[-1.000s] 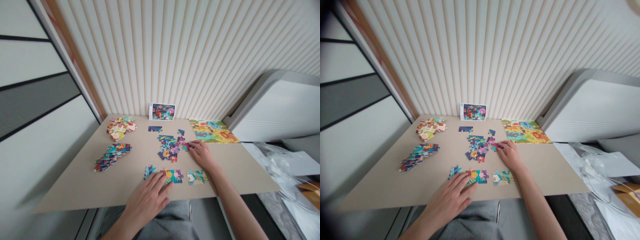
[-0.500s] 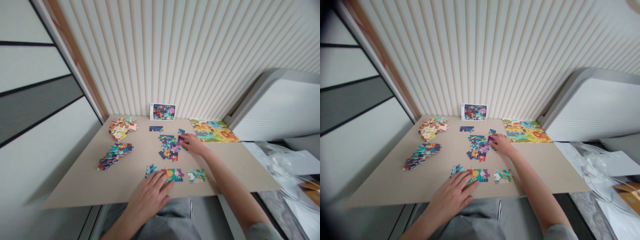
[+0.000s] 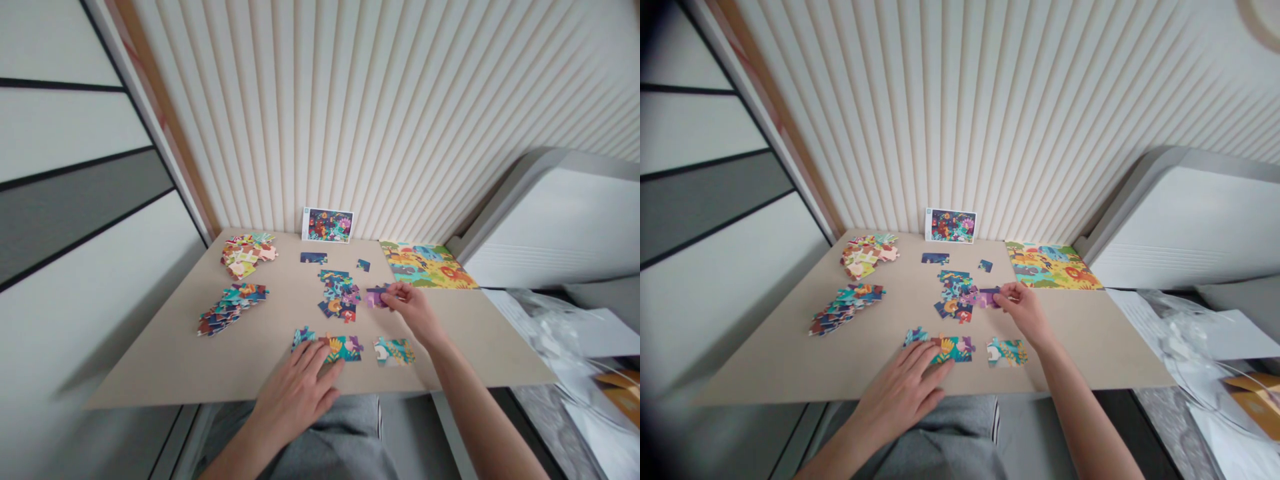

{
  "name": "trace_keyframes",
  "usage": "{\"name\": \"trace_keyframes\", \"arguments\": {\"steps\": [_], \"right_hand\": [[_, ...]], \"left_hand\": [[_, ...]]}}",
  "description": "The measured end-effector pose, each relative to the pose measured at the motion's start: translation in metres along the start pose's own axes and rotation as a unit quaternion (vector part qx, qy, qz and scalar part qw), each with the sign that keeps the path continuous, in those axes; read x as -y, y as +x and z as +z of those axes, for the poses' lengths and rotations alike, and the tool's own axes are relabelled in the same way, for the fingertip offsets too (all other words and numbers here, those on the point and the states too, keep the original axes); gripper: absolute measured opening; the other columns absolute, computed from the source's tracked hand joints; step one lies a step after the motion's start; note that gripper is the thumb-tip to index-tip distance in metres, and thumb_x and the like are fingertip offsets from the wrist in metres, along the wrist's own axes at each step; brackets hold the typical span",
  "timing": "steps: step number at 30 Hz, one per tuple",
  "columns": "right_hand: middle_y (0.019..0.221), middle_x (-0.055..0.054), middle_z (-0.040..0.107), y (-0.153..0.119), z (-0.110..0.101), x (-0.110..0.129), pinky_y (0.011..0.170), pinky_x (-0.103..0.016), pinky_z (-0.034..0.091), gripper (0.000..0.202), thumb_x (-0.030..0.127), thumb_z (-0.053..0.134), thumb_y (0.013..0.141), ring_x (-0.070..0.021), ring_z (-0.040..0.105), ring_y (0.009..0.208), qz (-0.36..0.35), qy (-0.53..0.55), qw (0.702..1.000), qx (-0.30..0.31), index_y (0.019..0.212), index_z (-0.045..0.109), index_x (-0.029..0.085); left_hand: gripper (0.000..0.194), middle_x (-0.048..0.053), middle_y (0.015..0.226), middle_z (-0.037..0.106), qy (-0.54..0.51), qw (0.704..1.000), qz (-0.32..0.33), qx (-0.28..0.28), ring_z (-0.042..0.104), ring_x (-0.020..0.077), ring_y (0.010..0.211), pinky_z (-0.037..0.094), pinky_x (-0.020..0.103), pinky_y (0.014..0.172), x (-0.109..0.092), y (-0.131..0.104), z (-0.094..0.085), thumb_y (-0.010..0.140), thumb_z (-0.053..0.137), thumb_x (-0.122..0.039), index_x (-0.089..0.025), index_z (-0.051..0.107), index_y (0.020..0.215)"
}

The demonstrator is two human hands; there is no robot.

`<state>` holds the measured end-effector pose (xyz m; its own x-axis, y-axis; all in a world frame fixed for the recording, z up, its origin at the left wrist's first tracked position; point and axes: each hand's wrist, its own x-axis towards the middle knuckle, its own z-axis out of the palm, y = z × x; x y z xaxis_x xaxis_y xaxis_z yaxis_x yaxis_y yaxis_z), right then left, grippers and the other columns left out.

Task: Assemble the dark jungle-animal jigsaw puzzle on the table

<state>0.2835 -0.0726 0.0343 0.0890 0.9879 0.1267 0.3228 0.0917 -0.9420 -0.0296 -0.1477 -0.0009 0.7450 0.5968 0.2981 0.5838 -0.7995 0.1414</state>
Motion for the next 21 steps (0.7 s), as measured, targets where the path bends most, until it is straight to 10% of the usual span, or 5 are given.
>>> {"name": "trace_keyframes", "arguments": {"steps": [5,15,21], "right_hand": [[0.098,-0.004,0.070,-0.049,0.011,0.005,0.063,-0.029,0.056,0.058,0.044,0.073,0.082,-0.0155,0.068,0.069,0.043,0.022,0.999,0.017,0.134,0.058,0.025],[0.067,-0.005,0.072,-0.081,0.040,-0.009,0.053,-0.026,0.045,0.031,0.047,0.068,0.084,-0.0165,0.062,0.057,0.093,-0.130,0.987,0.003,0.076,0.070,0.017],[0.063,-0.001,0.069,-0.092,0.047,0.000,0.054,-0.026,0.042,0.023,0.044,0.063,0.088,-0.0176,0.063,0.057,0.063,-0.240,0.969,-0.013,0.085,0.066,0.021]], "left_hand": [[0.042,0.011,0.148,0.049,-0.002,1.000,0.002,-0.006,0.040,0.0281,0.142,0.033,0.047,0.118,0.000,0.000,0.000,0.100,0.052,-0.044,-0.022,0.055,0.136],[0.041,0.012,0.147,0.049,-0.017,1.000,-0.010,-0.013,0.042,0.0286,0.141,0.036,0.047,0.117,-0.001,0.000,0.001,0.097,0.058,-0.043,-0.022,0.056,0.132],[0.042,0.013,0.147,0.049,-0.010,1.000,-0.003,-0.008,0.042,0.0287,0.140,0.035,0.047,0.117,-0.001,0.001,0.000,0.098,0.056,-0.044,-0.021,0.055,0.134]]}}
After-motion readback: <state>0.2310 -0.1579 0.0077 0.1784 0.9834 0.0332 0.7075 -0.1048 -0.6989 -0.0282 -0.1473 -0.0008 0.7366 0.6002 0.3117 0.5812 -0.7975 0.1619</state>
